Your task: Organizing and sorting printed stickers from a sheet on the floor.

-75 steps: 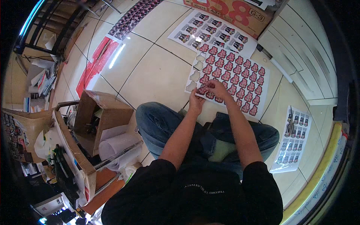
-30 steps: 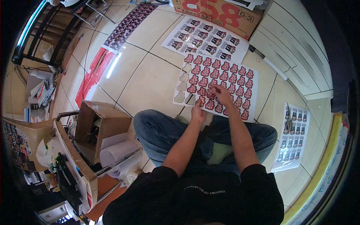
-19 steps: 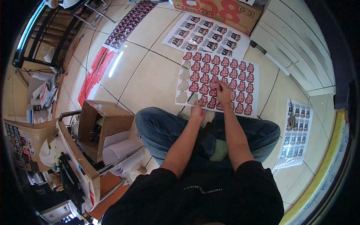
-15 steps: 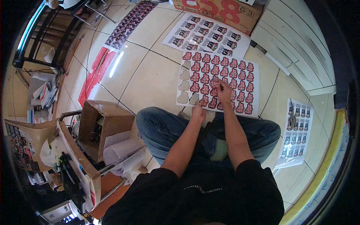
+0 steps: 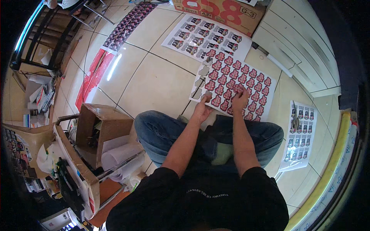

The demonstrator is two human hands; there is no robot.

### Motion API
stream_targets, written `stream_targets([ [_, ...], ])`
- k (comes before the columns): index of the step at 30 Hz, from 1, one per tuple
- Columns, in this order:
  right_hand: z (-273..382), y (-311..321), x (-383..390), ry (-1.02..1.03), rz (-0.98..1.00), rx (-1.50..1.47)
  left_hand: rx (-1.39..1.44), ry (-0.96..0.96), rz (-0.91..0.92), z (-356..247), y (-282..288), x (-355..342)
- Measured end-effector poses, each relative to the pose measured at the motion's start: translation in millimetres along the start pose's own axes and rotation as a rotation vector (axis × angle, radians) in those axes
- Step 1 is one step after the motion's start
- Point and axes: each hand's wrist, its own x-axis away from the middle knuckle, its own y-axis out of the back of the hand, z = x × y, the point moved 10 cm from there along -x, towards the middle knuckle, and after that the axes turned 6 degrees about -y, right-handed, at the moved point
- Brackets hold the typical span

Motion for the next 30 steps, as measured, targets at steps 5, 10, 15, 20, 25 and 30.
stream_targets([
  [5, -27, 2, -23, -0.098, 0.028, 0.079, 0.047, -0.102, -0.078, -31, 3, 12],
  [10, -32, 10, -39, 0.074, 0.151, 0.039, 0.100, 0.071, -0.048, -50, -3, -18],
  [15, -36, 8, -48, -0.121, 0.186, 0.074, -0.562, 0.001, 0.073, -37, 15, -33],
  [20, 3, -34, -26, -0.003, 0.365, -0.394, -1.134, 0.390, 0.087, 9, 45, 7],
  [25, -8, -45, 2, -0.064, 0.473, -0.338, -0.937, -0.109, -0.048, -63, -8, -27],
  [30, -8, -50, 4, -0.163, 0.617, -0.424, -0.529, -0.139, 0.078, -98, -60, -104],
])
